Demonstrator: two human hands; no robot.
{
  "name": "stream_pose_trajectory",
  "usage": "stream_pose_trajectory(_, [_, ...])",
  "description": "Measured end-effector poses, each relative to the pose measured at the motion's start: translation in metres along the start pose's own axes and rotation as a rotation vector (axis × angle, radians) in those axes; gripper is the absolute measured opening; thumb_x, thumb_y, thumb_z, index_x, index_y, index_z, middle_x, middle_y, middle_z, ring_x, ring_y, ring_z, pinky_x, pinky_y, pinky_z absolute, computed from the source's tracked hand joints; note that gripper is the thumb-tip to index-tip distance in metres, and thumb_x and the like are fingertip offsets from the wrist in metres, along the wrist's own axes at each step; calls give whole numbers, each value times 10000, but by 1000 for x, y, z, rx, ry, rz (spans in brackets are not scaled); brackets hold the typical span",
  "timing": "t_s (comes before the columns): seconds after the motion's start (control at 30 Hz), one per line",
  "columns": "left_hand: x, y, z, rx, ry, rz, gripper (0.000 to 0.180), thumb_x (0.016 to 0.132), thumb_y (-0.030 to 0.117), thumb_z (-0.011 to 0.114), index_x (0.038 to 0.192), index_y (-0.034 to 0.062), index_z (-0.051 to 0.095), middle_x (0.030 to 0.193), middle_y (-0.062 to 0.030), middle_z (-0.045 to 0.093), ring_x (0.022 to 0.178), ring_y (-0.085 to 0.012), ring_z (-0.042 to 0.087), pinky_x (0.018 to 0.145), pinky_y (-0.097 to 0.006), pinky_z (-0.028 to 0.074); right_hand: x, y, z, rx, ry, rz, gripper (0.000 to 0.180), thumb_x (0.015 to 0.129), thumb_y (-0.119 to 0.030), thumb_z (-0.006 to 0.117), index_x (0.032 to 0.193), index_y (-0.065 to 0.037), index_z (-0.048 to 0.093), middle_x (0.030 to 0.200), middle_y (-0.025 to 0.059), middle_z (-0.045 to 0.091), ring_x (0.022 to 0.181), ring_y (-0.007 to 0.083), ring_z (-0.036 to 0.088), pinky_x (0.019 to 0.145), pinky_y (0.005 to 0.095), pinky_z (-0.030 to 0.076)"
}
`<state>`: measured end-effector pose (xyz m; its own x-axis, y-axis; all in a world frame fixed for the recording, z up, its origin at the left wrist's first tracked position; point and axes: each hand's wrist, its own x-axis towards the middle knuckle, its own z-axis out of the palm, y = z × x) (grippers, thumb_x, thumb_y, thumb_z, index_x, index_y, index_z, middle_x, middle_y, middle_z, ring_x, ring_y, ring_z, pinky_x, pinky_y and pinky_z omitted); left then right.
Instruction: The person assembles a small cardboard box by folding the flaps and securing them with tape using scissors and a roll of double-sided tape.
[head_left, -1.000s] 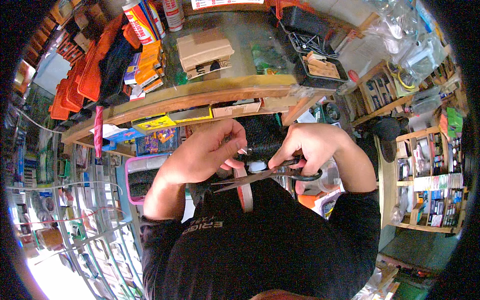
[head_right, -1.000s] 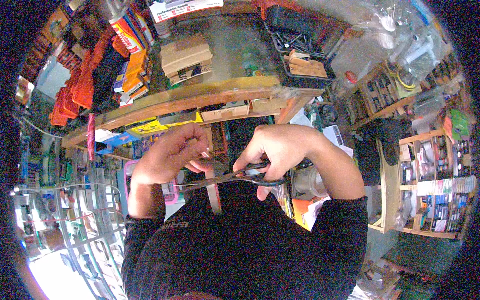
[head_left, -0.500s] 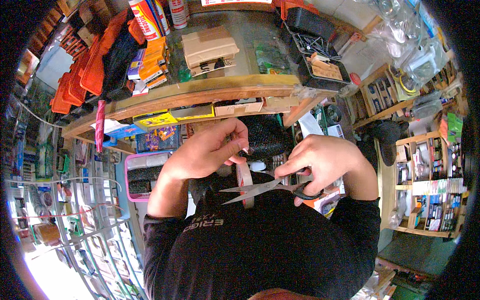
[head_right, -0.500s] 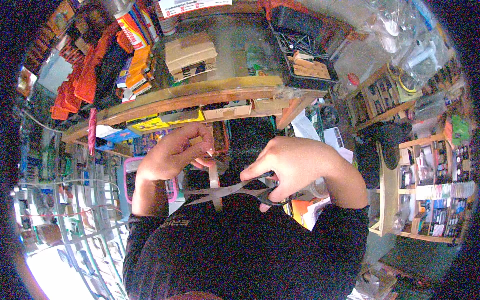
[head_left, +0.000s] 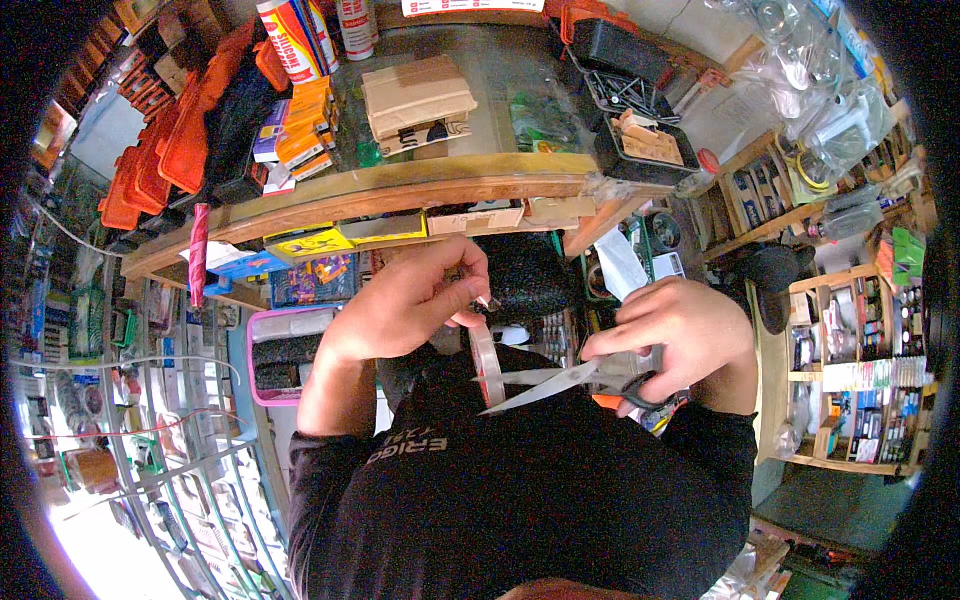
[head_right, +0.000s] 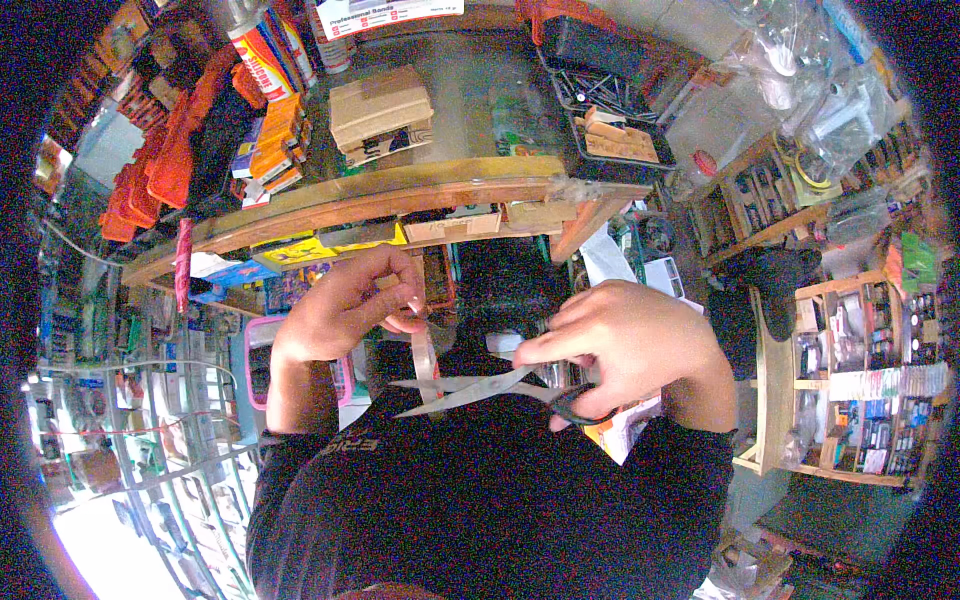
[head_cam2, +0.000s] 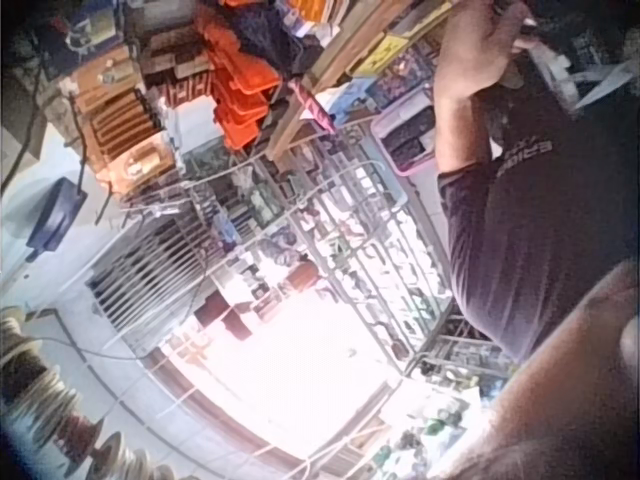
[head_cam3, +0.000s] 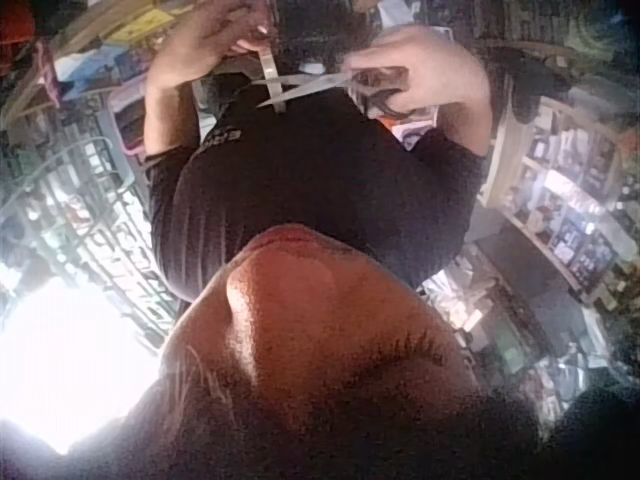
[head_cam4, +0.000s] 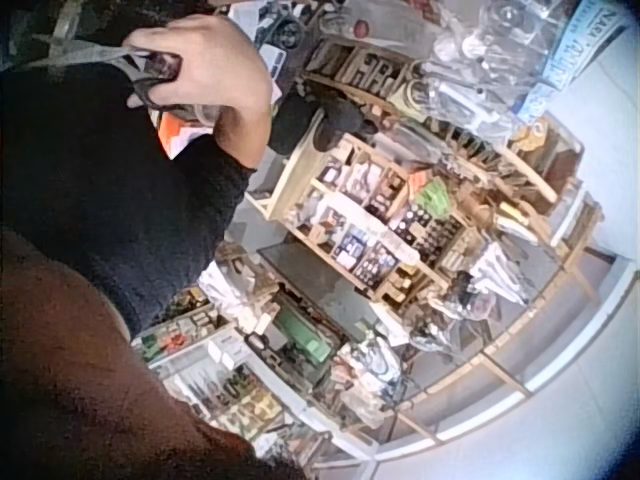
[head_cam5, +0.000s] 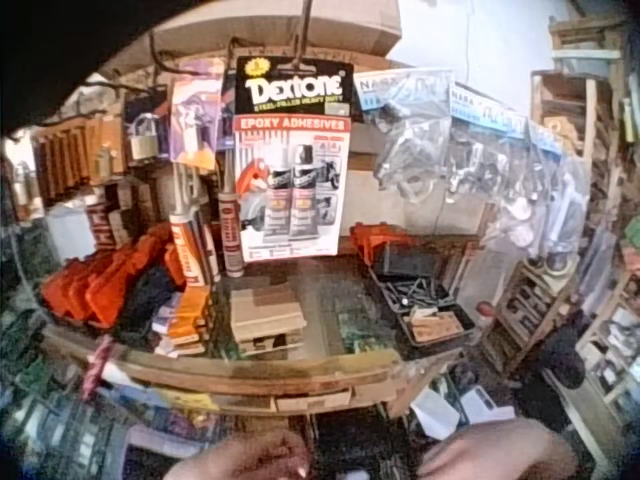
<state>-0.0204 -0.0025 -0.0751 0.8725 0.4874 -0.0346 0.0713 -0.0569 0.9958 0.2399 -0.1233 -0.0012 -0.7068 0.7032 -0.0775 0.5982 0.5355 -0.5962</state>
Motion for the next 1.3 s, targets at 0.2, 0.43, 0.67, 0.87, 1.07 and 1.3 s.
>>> stream_pose_trajectory(0.2, [0,-2,1,-27,3,11,104,947,103,491,949,0,498,850,-64,572,765,-123,600,658,-249,528,-23,25,5,103,3,158,532,546,-257,807,1035,-99,669,708,75,622,588,211,593,534,298,458])
stream_pose_trajectory(0.43, [1,0,6,-47,13,-1,93,942,91,492,950,-1,493,840,-67,563,758,-114,583,648,-251,523,-8,32,10,208,-57,158,453,586,-270,788,977,-92,643,712,109,626,619,285,615,566,350,470])
stream_pose_trajectory(0.67, [2,1,7,-3,8,-32,107,955,123,484,956,15,489,850,-52,572,765,-140,633,655,-245,530,-4,44,17,207,-104,69,556,554,-240,804,1070,-92,657,741,95,638,639,267,595,577,324,471])
stream_pose_trajectory(0.87, [4,0,9,-6,37,-42,114,941,132,514,942,19,504,810,-37,577,723,-104,618,602,-238,502,-7,44,16,204,-133,63,539,570,-250,805,1060,-91,649,748,107,641,647,290,605,572,340,471])
stream_pose_trajectory(1.07, [7,-1,10,-15,27,-85,121,946,154,511,957,34,505,819,-32,584,725,-104,622,595,-235,506,-12,48,19,217,-96,26,509,597,-289,819,1037,-100,645,757,111,652,653,291,635,562,348,477])
stream_pose_trajectory(1.3, [14,-4,10,-33,17,-117,124,954,164,499,975,42,498,830,-29,592,739,-115,634,604,-233,511,-20,47,21,227,-80,42,562,578,-299,822,1063,-77,644,833,134,665,717,314,643,623,357,508])
